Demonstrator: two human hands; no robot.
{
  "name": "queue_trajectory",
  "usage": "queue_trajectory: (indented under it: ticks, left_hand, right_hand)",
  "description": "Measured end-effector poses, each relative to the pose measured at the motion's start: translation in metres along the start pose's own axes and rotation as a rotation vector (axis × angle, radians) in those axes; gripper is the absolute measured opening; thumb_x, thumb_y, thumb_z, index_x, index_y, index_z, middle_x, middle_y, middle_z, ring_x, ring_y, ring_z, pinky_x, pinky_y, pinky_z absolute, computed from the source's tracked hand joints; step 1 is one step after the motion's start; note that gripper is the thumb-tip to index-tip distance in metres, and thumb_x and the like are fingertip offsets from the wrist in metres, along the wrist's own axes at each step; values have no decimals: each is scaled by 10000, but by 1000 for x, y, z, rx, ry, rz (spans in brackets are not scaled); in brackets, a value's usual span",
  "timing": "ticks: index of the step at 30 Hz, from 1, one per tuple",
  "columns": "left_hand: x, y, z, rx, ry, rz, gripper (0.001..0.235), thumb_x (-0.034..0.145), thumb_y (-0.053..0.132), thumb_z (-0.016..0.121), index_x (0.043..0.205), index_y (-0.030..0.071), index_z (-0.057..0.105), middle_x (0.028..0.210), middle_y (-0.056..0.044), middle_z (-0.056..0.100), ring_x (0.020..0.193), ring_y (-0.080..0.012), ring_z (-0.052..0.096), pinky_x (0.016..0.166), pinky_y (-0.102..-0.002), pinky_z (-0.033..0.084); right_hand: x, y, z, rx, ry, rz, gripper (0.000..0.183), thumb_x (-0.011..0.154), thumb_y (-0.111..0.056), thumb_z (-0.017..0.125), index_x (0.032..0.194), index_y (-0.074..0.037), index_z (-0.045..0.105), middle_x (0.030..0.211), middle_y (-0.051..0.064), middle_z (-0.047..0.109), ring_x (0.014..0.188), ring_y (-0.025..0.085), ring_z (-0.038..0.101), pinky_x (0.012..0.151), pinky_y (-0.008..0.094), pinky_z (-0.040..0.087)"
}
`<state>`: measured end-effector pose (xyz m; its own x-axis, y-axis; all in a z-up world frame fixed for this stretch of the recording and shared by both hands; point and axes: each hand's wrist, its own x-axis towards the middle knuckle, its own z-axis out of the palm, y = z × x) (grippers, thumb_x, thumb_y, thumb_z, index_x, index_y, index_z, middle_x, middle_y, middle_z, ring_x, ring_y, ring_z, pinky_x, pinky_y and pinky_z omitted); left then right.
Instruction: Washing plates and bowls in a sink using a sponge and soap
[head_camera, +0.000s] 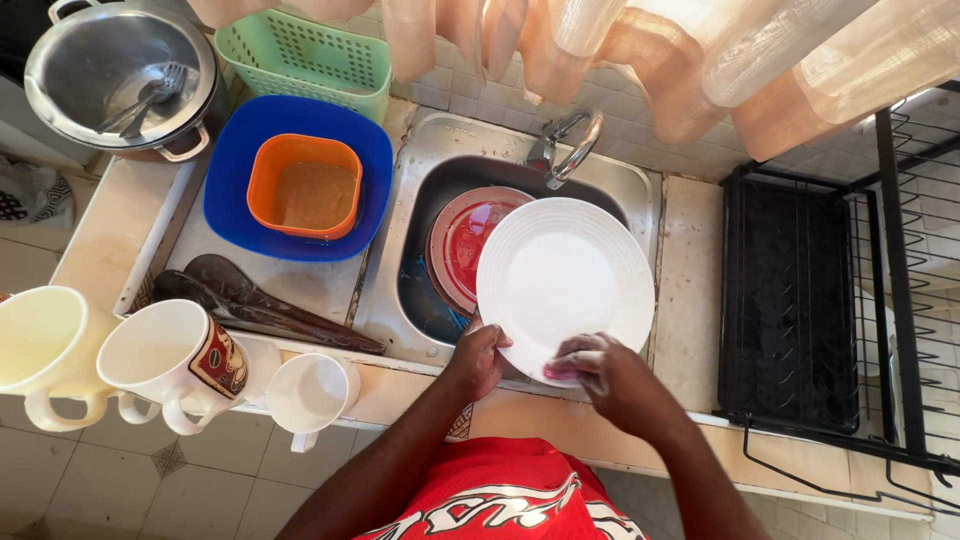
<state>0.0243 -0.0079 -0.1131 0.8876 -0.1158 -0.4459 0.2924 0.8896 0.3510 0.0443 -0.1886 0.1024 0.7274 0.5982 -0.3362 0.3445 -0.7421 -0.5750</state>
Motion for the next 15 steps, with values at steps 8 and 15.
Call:
queue_trajectory:
  ticks: [8, 15]
  left_hand:
    - [-28, 24, 38, 19, 22, 18, 826, 652, -62, 564, 1444, 22, 349, 1289, -255, 530, 1192, -358, 541, 1102, -479, 441]
    - [-12, 11, 19, -4, 59, -14, 741, 671, -43, 578, 1384, 37, 393, 1222, -218, 550, 1121, -338, 562, 1001, -487, 524]
  right_hand:
    - [-4, -14, -21, -12, -111, 23, 284, 863, -7, 650, 1061, -114, 823, 1176, 100, 771, 1154, 352, 665, 978, 460, 543]
    - [16, -29, 6, -138, -84, -140, 320, 876, -14, 628, 1140, -142, 758, 1290, 62, 670, 1217, 336, 605, 978, 460, 532]
